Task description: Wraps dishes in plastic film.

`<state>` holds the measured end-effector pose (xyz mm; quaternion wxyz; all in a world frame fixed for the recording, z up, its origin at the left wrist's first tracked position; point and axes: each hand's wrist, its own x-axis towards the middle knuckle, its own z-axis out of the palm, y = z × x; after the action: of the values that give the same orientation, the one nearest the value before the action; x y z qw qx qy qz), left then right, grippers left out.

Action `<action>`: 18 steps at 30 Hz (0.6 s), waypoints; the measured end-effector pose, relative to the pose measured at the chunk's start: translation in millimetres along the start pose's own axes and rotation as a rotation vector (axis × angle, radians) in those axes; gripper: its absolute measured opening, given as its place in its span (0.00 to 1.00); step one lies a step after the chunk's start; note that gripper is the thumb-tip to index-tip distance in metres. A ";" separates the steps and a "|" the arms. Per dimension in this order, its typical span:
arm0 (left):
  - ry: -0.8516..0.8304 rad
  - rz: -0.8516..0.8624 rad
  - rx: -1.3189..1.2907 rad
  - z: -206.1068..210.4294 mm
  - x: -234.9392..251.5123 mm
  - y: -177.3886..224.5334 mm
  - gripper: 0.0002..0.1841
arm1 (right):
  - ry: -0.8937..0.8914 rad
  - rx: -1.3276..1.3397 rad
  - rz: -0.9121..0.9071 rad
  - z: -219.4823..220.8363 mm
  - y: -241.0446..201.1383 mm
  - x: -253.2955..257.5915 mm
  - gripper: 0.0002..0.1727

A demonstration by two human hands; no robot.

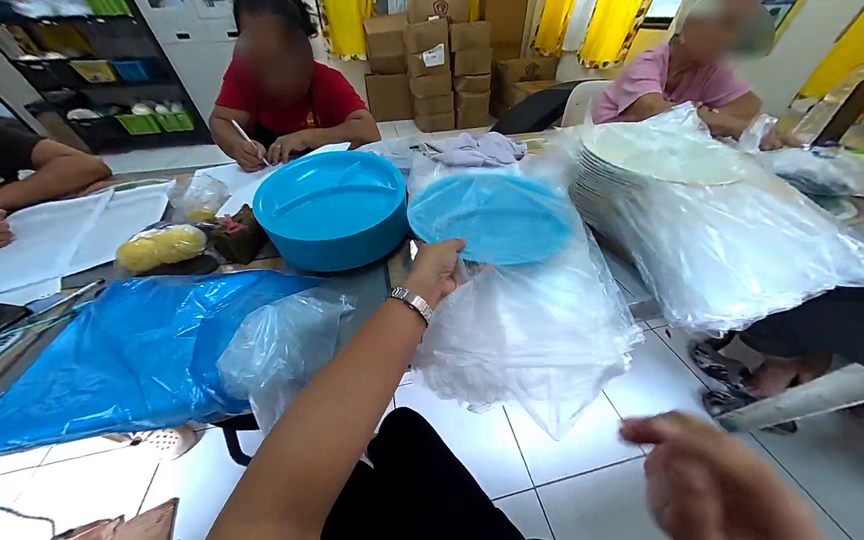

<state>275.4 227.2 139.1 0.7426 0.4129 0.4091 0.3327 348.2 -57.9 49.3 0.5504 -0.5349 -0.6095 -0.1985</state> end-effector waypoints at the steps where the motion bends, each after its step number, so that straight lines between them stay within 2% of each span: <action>1: -0.030 -0.029 -0.004 -0.3 3.2 0.4 0.24 | 0.077 0.044 -0.006 -4.2 10.9 25.0 0.14; 3: -0.081 -0.068 -0.015 1.0 1.3 3.1 0.21 | 0.131 0.058 -0.010 -0.2 38.5 80.7 0.12; 5: -0.112 -0.084 -0.004 2.9 -0.7 4.8 0.19 | -0.003 0.012 0.034 15.4 63.9 135.3 0.15; 8: -0.094 -0.048 0.094 11.8 -3.5 5.2 0.19 | -0.493 -0.029 0.231 55.5 99.1 214.2 0.20; 10: -0.071 -0.021 0.159 15.6 -2.7 4.3 0.24 | -0.807 -0.086 0.318 90.1 128.9 247.1 0.24; 12: -0.064 0.017 0.206 13.4 -1.8 2.4 0.29 | -1.009 -0.207 0.305 120.4 159.0 254.6 0.28; 15: -0.155 0.039 0.249 -6.8 3.3 -2.7 0.35 | -1.160 -0.354 0.337 148.0 178.8 252.0 0.32; 16: -0.194 0.010 0.245 -14.6 -1.2 -4.5 0.34 | -1.167 -0.402 0.349 154.9 185.0 250.2 0.33; 18: -0.326 -0.086 0.205 -23.6 -18.1 -9.7 0.23 | -1.144 -0.465 0.353 163.5 205.1 246.0 0.33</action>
<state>248.1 215.9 128.8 0.7665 0.5171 0.3323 0.1860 495.6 256.2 143.9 0.0322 -0.7541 -0.6505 0.0847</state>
